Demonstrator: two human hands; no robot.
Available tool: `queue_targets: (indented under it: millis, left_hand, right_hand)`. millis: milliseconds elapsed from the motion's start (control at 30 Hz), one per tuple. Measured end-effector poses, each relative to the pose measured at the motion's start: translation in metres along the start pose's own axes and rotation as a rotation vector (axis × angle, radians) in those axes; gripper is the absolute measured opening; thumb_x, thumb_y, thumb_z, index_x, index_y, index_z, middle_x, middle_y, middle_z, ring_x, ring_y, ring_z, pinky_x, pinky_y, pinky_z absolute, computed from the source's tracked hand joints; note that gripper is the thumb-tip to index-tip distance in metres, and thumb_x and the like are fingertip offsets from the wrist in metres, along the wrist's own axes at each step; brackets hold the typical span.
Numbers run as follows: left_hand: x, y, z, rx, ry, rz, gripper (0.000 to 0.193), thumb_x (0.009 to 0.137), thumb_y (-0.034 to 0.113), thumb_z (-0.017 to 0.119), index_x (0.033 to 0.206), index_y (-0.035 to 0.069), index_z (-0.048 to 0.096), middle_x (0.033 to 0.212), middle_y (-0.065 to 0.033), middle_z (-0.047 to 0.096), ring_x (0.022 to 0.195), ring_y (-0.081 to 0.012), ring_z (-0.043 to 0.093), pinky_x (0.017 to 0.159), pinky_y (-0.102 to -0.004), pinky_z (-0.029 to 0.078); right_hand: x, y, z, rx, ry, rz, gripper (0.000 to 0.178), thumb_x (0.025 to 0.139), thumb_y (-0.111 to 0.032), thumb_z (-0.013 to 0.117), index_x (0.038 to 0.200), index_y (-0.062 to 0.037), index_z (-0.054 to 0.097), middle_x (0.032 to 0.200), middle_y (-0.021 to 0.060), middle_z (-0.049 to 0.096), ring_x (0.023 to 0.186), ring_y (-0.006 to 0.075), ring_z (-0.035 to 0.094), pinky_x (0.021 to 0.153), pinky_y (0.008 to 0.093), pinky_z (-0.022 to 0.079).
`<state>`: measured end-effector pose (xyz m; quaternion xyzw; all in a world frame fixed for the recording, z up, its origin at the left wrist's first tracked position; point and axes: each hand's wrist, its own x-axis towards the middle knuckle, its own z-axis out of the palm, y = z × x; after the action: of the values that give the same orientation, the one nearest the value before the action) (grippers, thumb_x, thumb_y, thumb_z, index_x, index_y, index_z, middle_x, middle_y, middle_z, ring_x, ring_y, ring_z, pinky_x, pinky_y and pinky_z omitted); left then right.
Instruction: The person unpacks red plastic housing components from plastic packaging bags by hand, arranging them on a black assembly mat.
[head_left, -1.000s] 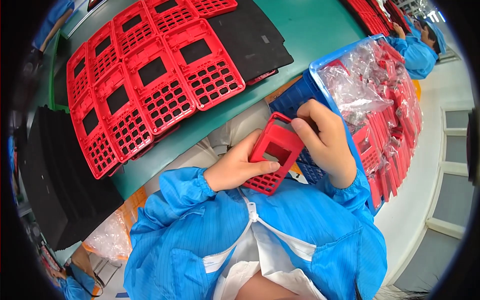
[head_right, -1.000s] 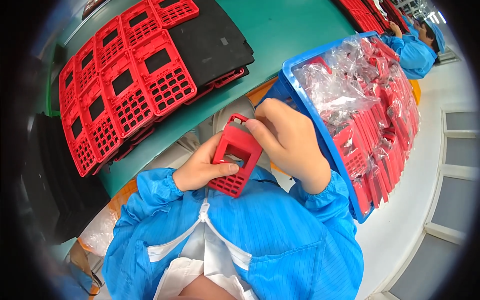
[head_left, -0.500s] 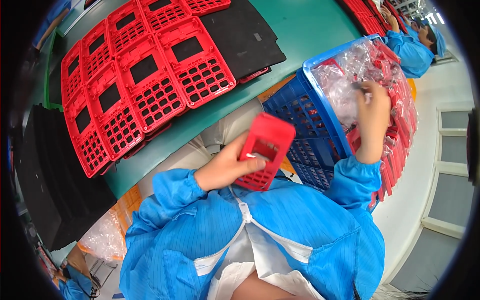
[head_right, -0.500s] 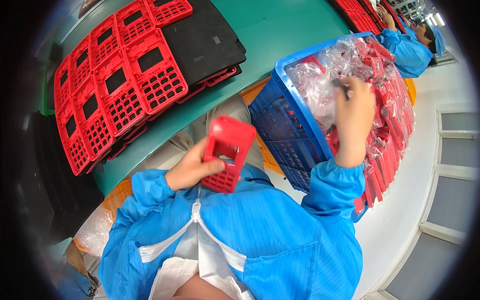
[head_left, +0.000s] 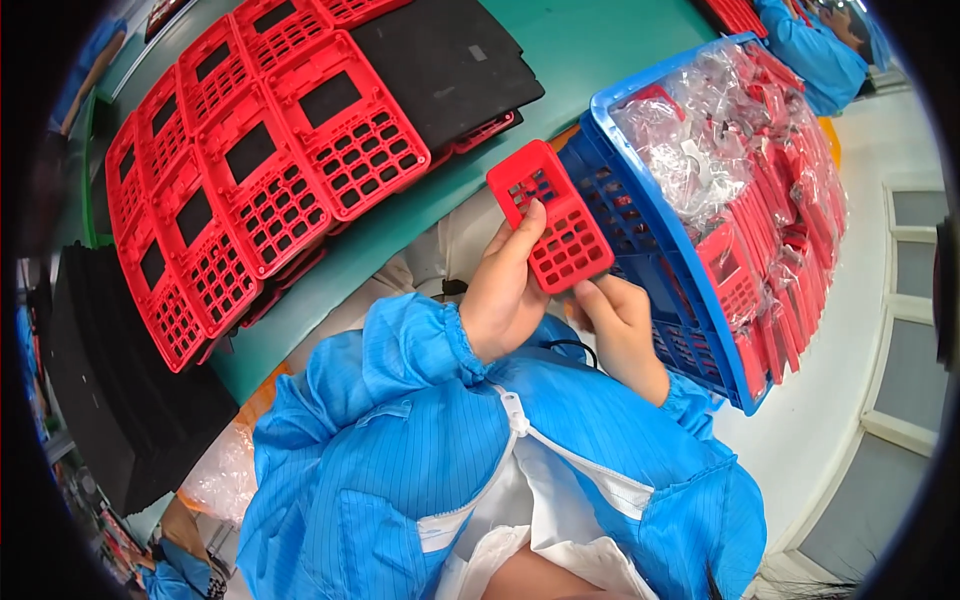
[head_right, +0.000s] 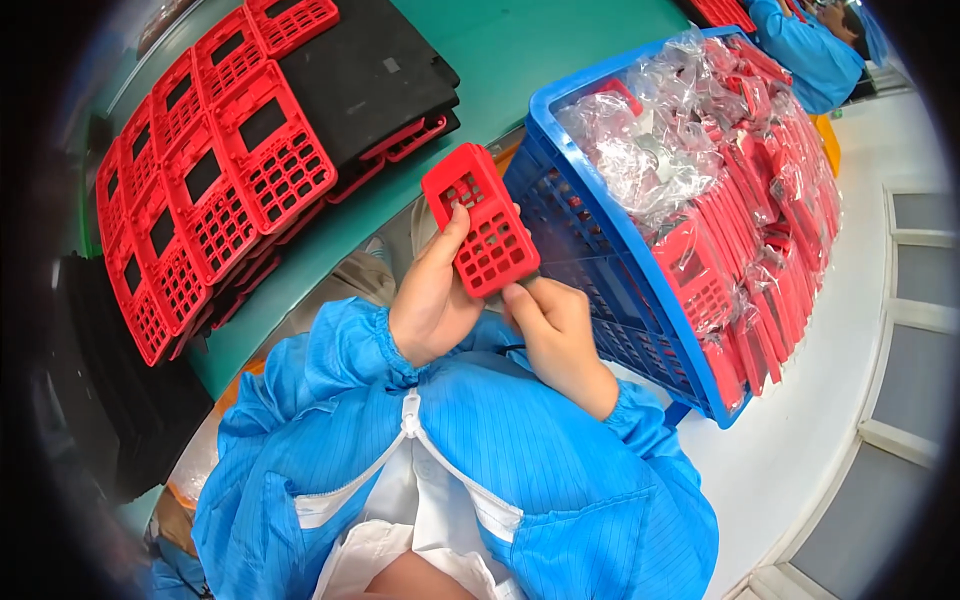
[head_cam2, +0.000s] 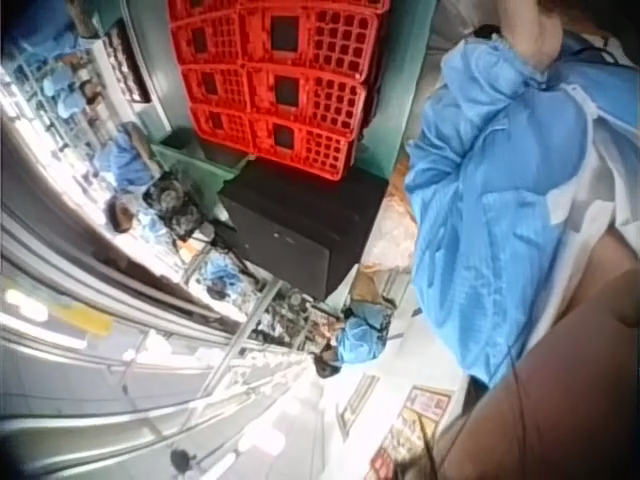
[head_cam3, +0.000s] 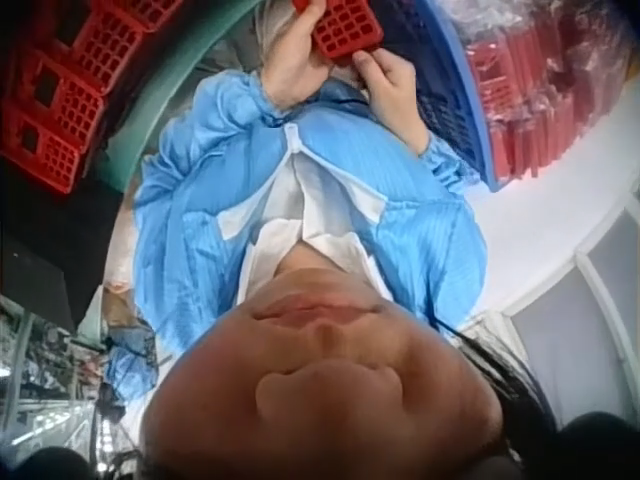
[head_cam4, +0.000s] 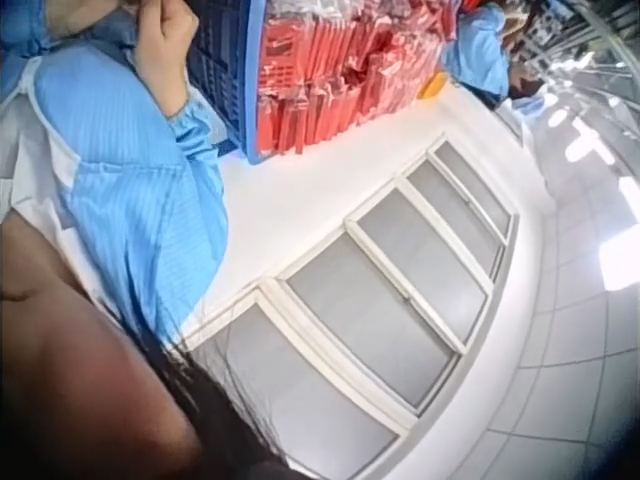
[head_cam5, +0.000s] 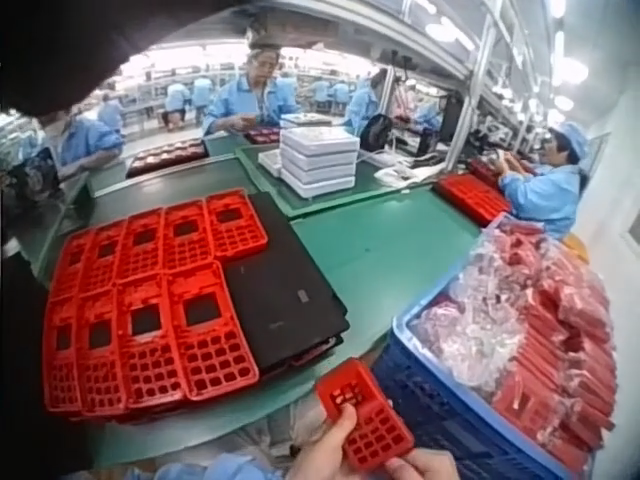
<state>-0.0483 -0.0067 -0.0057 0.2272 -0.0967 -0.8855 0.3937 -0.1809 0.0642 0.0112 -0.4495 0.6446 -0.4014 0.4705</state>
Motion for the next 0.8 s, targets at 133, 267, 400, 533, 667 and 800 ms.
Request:
queue_targets:
  millis: [133,267,400,533,667,800]
  left_hand:
    - [0.005,-0.001,-0.015,0.045,0.069,0.067,0.048,0.098,0.039,0.041,0.13,0.003,0.043,0.121,-0.0106,0.056,0.109,-0.0234,0.057,0.093,-0.0382,0.048]
    - [-0.016,-0.015,-0.014,0.176,-0.095,-0.148,0.045,0.095,0.032,0.051,0.131,0.006,0.042,0.12,-0.0114,0.057,0.105,-0.0228,0.06,0.089,-0.0387,0.05]
    - [-0.014,-0.017,-0.02,0.346,-0.106,0.199,0.047,0.094,0.019,0.055,0.136,0.007,0.034,0.123,-0.0115,0.054,0.109,-0.0215,0.057,0.093,-0.0364,0.047]
    - [-0.024,-0.007,-0.028,0.327,-0.019,0.275,0.048,0.097,0.023,0.051,0.138,0.009,0.031,0.124,-0.008,0.051,0.111,-0.0156,0.053,0.092,-0.0319,0.046]
    - [-0.031,-0.002,-0.031,0.135,-0.117,0.086,0.053,0.1,0.042,0.033,0.142,0.01,0.027,0.133,-0.0134,0.048,0.118,-0.0227,0.052,0.096,-0.0364,0.046]
    - [-0.034,0.002,-0.027,0.03,-0.116,-0.202,0.073,0.09,0.066,0.015,0.14,0.016,0.034,0.135,-0.0098,0.046,0.122,-0.0243,0.049,0.101,-0.0426,0.042]
  right_hand:
    - [-0.005,-0.022,-0.055,-0.224,0.081,-0.238,0.033,0.082,-0.012,0.064,0.054,-0.0022,0.051,0.049,0.0047,0.048,0.046,0.0095,0.045,0.043,0.0297,0.031]
    - [0.026,-0.062,-0.07,-0.415,0.549,-0.367,0.028,0.09,-0.012,0.059,0.065,-0.0008,0.051,0.057,0.0,0.044,0.055,0.0056,0.037,0.048,0.0244,0.031]
    - [0.024,-0.036,-0.016,-0.449,0.014,-0.331,0.029,0.079,-0.019,0.072,0.072,-0.0019,0.049,0.059,0.0074,0.048,0.055,0.0109,0.047,0.051,0.0276,0.039]
    - [0.023,-0.027,0.005,-0.487,-0.08,-0.217,0.03,0.077,-0.017,0.074,0.078,-0.0028,0.048,0.063,0.0092,0.056,0.057,0.0091,0.054,0.049,0.0258,0.042]
    - [0.014,-0.014,0.006,0.055,-0.139,-0.047,0.027,0.08,-0.004,0.07,0.092,-0.0015,0.045,0.07,0.0037,0.059,0.061,0.0044,0.054,0.052,0.0186,0.041]
    - [0.009,-0.023,-0.007,0.347,-0.213,0.061,0.033,0.08,0.0,0.067,0.104,-0.0025,0.044,0.066,-0.0004,0.054,0.057,0.0022,0.048,0.053,0.0162,0.036]
